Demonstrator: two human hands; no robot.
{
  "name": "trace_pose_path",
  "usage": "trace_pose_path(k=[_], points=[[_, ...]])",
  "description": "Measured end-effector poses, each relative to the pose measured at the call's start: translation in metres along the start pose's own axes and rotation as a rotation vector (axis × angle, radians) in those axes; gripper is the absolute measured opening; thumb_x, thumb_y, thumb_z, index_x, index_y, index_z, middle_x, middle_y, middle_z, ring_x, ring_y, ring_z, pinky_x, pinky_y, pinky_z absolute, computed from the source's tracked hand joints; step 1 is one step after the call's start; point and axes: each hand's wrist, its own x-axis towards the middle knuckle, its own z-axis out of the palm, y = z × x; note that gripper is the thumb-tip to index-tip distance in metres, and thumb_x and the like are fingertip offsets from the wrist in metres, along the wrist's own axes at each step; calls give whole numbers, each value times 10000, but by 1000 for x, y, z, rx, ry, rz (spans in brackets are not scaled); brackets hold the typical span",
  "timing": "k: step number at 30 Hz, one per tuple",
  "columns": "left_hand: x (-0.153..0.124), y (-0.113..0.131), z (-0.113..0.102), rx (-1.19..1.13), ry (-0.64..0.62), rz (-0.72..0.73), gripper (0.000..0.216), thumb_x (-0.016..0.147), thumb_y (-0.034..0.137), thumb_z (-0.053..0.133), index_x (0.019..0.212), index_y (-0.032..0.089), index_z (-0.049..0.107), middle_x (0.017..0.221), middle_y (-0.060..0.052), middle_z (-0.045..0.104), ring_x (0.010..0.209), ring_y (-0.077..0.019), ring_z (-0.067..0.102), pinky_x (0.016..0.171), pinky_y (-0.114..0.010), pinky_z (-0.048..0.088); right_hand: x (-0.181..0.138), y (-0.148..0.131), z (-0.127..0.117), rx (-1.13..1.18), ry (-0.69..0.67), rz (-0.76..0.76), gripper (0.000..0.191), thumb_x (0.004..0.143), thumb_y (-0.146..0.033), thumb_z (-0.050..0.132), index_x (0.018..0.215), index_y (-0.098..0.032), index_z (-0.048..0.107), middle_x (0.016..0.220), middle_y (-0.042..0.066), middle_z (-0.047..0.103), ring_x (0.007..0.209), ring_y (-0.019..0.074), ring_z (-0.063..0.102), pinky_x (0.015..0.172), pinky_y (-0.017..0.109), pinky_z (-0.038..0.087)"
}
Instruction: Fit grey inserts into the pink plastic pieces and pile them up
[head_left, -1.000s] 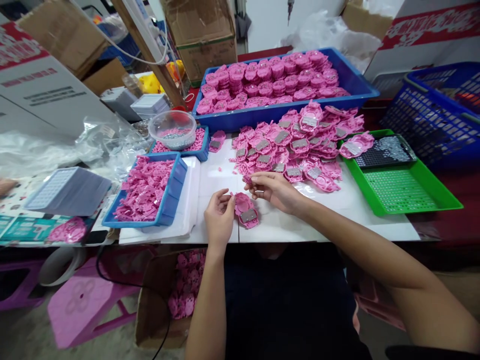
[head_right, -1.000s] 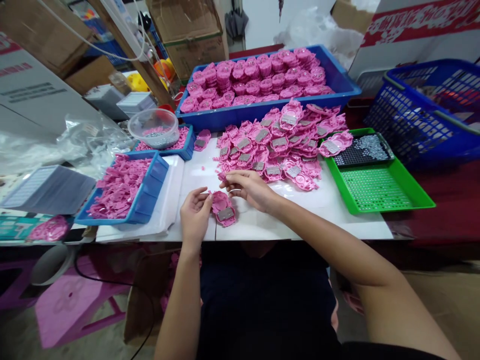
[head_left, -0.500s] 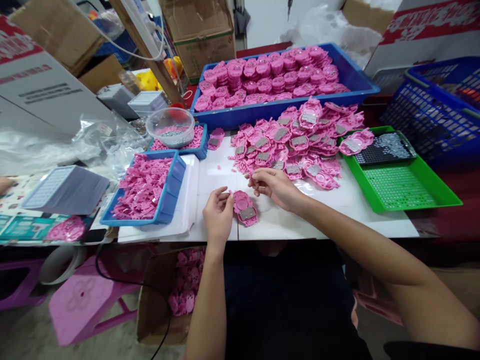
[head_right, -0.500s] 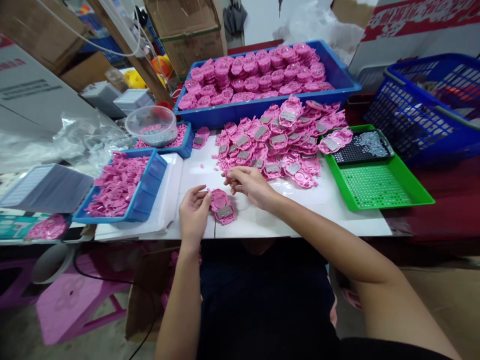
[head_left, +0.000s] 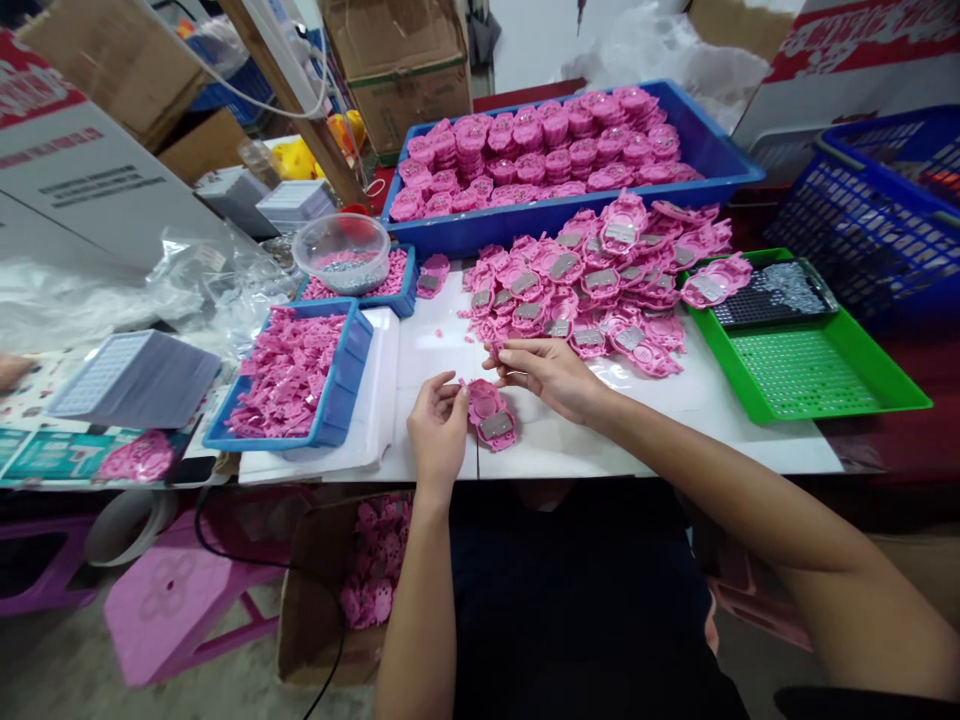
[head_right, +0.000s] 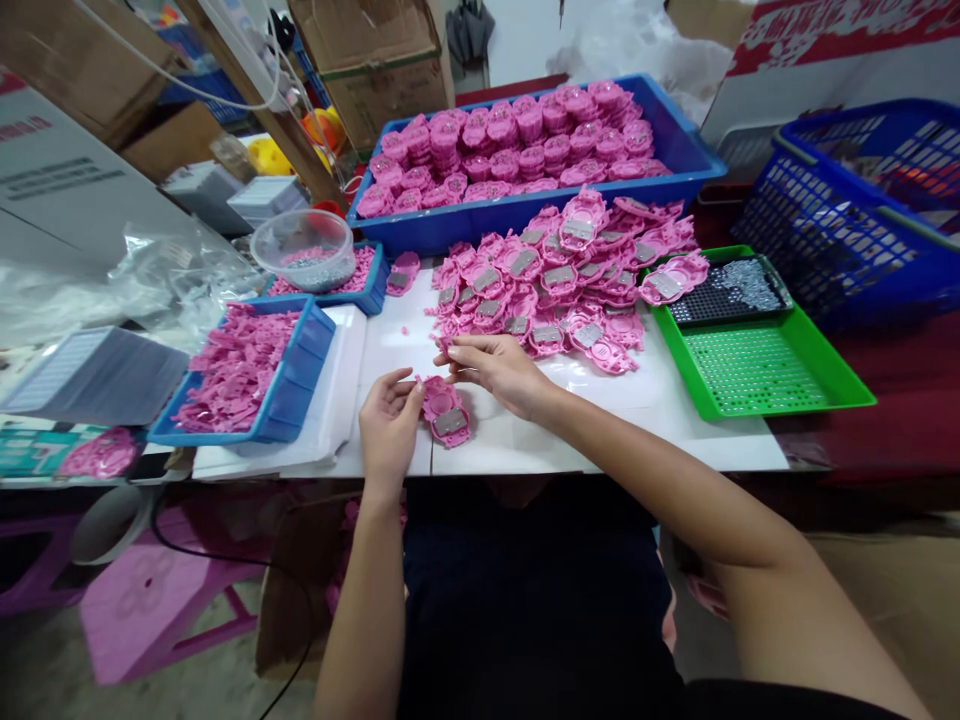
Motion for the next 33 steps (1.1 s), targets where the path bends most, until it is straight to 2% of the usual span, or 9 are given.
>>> trace_pose_path(k=[7, 12, 17, 25, 33], points=[[0, 1, 0, 3, 1, -4, 429, 827, 408, 740, 1154, 151, 635, 913, -60, 683, 796, -141, 682, 728, -244, 554, 1, 2, -3, 1, -2, -6, 212, 783, -323, 813, 869, -132, 783, 906, 83, 763, 855, 154, 684, 812, 293, 576], [0, 1, -1, -8, -7, 3, 407, 834, 384, 738, 1148, 147, 635, 917, -57, 677, 794, -133, 675, 735, -242, 549, 1, 5, -4, -15, -55, 32, 253, 786, -354, 823, 900, -132, 778, 931, 84, 763, 782, 131, 674, 825, 320, 587], [0, 1, -1, -24, -6, -8, 403, 831, 377, 744, 1142, 144, 637, 932, -62, 676, 780, -127, 668, 717, -235, 547, 2, 8, -5, -22, -94, 45, 275, 786, -369, 830, 924, -137, 779, 921, 87, 755, 826, 152, 705, 862, 346, 583], [1, 1, -1, -2, -6, 7, 408, 830, 412, 738, 1132, 155, 643, 937, -68, 680, 767, -133, 669, 707, -245, 556, 0, 2, -2, -37, -49, 68, 220, 823, -343, 786, 874, -129, 771, 911, 99, 769, 811, 160, 702, 815, 317, 592], [1, 0, -1, -16, -4, 9, 411, 828, 412, 741, 1131, 154, 641, 933, -66, 681, 789, -136, 673, 724, -245, 556, 2, 2, -1, -81, -4, 66, 195, 837, -310, 743, 825, -117, 762, 885, 115, 769, 703, 132, 674, 732, 300, 597]])
